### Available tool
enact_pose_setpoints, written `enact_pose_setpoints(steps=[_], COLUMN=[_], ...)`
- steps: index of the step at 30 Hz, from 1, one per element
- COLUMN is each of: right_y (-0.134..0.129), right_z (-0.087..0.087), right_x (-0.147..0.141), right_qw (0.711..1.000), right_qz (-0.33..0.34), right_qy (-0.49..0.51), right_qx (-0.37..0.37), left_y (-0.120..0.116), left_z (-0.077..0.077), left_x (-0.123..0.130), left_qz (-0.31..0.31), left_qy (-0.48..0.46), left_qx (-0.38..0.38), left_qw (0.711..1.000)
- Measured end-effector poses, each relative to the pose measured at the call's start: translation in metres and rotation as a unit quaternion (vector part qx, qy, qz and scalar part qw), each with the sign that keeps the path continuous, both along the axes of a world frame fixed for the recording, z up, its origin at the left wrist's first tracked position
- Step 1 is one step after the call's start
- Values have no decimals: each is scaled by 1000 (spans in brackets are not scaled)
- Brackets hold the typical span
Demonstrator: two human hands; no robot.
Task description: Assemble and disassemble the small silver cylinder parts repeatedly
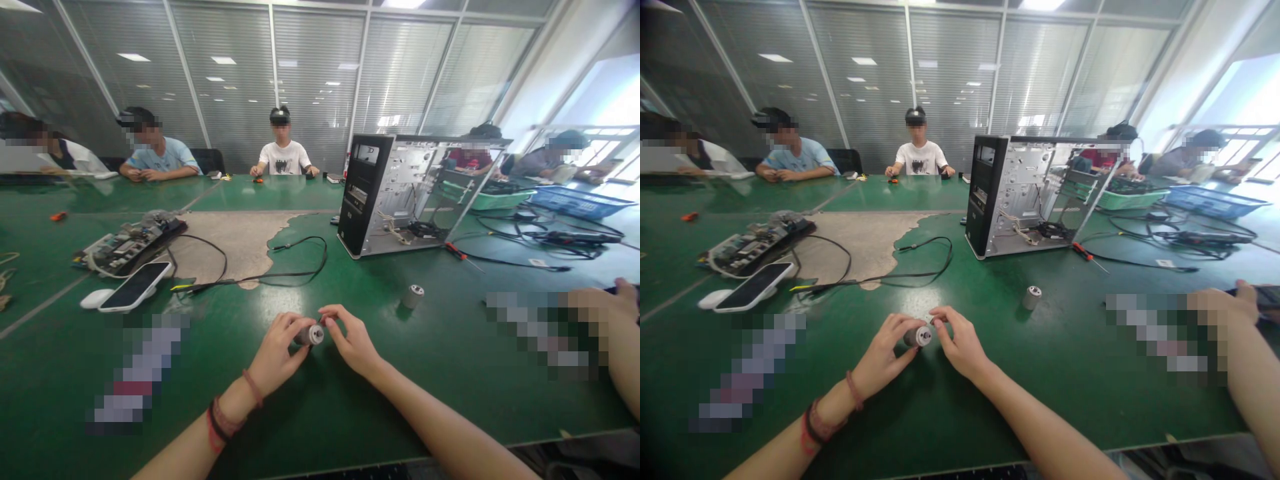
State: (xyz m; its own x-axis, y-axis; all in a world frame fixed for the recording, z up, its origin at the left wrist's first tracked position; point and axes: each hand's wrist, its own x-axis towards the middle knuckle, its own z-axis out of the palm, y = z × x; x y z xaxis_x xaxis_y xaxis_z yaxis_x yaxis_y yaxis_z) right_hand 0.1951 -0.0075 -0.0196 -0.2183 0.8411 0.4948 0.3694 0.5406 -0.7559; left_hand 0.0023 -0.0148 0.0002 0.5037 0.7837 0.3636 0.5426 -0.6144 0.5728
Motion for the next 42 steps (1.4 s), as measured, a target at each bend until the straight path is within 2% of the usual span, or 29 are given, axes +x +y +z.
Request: enact_pose_setpoints(steps=[7, 16, 20, 33, 37, 42], right_y=[1, 1, 2, -3, -5, -7], right_z=[1, -1, -1, 2, 4, 5], right_x=[2, 2, 1, -5, -8, -10], right_qw=[1000, 1000, 1000, 997, 996, 996], right_qz=[-27, -26, -17, 62, 63, 65], right_qy=[-9, -17, -24, -41, -54, -58], right_qx=[1, -4, -2, 36, 37, 20], left_y=[0, 6, 5, 1, 0, 0], left_z=[2, -6, -5, -1, 1, 5], left_x=[2, 1, 1, 7, 8, 9], left_qz=[4, -10, -18, 0, 18, 11], left_qy=[-71, -177, -178, -73, -59, -58], left_qx=[-77, -197, -189, -163, -164, -171], left_qw=[994, 964, 966, 984, 985, 984])
